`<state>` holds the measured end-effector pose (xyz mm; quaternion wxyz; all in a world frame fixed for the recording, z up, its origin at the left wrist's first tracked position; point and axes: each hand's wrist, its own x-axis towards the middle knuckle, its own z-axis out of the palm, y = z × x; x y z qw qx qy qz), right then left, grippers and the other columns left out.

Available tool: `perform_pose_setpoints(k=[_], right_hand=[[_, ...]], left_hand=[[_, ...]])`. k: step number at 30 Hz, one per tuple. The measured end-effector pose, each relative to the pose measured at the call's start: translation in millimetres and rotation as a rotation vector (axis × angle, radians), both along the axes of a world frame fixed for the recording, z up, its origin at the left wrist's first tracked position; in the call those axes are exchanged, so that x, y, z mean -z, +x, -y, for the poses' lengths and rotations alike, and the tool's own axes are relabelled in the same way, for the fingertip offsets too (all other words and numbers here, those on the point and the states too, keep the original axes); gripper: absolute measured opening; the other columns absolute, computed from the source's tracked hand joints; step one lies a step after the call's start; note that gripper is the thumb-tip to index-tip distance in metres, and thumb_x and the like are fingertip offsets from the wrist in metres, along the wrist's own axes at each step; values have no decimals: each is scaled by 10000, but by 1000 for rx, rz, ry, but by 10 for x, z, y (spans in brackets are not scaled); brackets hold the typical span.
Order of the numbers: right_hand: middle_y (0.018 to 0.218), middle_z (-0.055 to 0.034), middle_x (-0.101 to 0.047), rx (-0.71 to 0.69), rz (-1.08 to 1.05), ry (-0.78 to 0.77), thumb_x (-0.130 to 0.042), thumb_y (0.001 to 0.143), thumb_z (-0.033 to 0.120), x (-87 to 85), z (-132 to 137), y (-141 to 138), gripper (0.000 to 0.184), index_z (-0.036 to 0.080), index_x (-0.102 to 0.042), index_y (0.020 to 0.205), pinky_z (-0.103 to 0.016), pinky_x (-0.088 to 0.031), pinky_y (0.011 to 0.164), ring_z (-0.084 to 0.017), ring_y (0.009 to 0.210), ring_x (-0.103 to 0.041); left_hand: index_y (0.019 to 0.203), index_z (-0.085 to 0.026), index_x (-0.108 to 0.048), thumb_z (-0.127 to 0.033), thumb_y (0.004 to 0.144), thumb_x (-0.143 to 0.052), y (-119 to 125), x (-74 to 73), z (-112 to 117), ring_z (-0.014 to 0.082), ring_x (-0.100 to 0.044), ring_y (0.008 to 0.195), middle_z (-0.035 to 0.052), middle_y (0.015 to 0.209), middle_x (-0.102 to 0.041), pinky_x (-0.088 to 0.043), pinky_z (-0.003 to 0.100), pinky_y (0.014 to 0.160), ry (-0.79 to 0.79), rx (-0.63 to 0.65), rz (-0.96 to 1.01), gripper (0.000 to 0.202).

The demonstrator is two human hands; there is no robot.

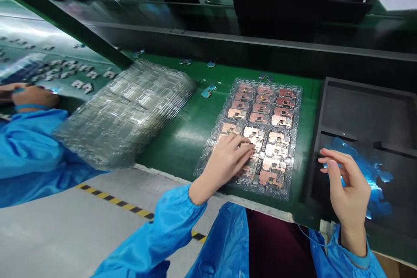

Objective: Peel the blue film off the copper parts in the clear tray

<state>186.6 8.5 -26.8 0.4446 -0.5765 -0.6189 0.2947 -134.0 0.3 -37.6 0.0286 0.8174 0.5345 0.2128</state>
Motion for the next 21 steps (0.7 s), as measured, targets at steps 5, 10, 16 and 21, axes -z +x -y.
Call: perform_pose_setpoints(k=[5,10,16,21], right_hand=[[1217,-60,-782,25,-13,-4,-650,1072,343,39,-27,25,196,263,-793,1179,-344,-678,742,-205,1000,-752],[1212,-57,-784,28,-7,-16,-672,1063,339,49,-37,18,175,263,-796,1160,-332,-676,729,-202,980,-767],[1217,-90,-789,20,-11,-15,-668,1059,337,83,-17,54,180,246,-798,1145,-362,-680,717,-236,997,-769],[1202,-90,-795,7,5,-16,-654,1062,350,145,0,71,192,265,-797,1158,-376,-692,720,-249,993,-779]], left_hand=[[1270,-160,-682,-182,1091,-593,38,-45,151,286,-678,1024,137,1206,-767,-517,419,832,-10,28,-148,201],[1208,-157,-689,-164,1089,-580,79,-47,112,277,-672,977,136,1171,-768,-511,407,815,-16,2,-232,161],[1176,-155,-712,-212,1093,-590,10,-114,-111,274,-675,981,132,1154,-763,-524,403,793,3,21,-122,158],[1111,-162,-765,-280,1115,-520,-19,-197,-1356,294,-658,1091,131,1146,-759,-534,452,952,-34,-39,33,272]])
